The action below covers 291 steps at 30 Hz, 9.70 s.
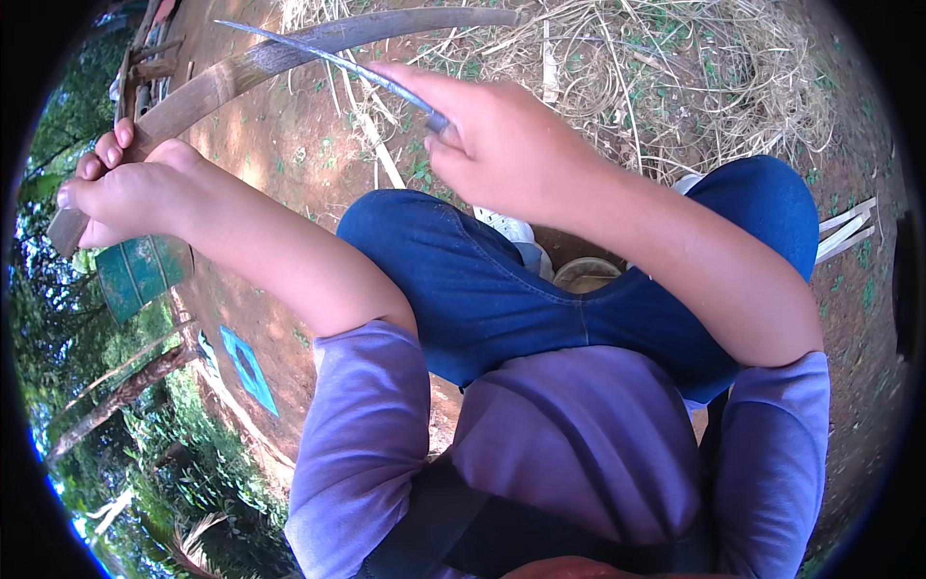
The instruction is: The person shaves a strip of bamboo with a knife.
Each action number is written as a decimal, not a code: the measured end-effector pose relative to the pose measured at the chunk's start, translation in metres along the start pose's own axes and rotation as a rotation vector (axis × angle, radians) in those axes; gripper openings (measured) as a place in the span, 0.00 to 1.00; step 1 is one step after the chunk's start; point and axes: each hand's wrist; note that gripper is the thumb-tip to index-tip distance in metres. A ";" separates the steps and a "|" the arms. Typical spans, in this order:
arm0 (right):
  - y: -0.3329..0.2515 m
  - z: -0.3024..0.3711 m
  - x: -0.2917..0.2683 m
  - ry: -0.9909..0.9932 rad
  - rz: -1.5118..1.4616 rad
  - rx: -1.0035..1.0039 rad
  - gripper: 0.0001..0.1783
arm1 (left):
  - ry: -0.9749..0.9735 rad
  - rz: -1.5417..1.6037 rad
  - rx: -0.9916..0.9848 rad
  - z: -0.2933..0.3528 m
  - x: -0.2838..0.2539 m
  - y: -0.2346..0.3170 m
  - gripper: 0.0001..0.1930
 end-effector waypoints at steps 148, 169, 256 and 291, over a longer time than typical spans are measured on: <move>0.019 0.005 -0.017 -0.043 -0.110 0.304 0.25 | -0.268 0.103 -0.103 0.019 0.038 0.024 0.17; -0.001 0.007 -0.038 0.084 -0.132 0.174 0.29 | -0.248 0.114 -0.083 0.072 0.084 0.052 0.15; 0.031 0.021 -0.028 -0.046 -0.104 0.270 0.28 | -0.437 0.318 -0.322 -0.010 0.023 0.026 0.20; 0.048 0.017 -0.014 -0.019 -0.026 0.310 0.27 | -0.448 0.210 -0.253 -0.011 0.025 0.028 0.21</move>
Point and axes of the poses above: each hand's wrist, its own z-axis away from the middle knuckle, its own x-axis out of the palm, y = z × x, and after that the axes turned 10 degrees about z, right-handed
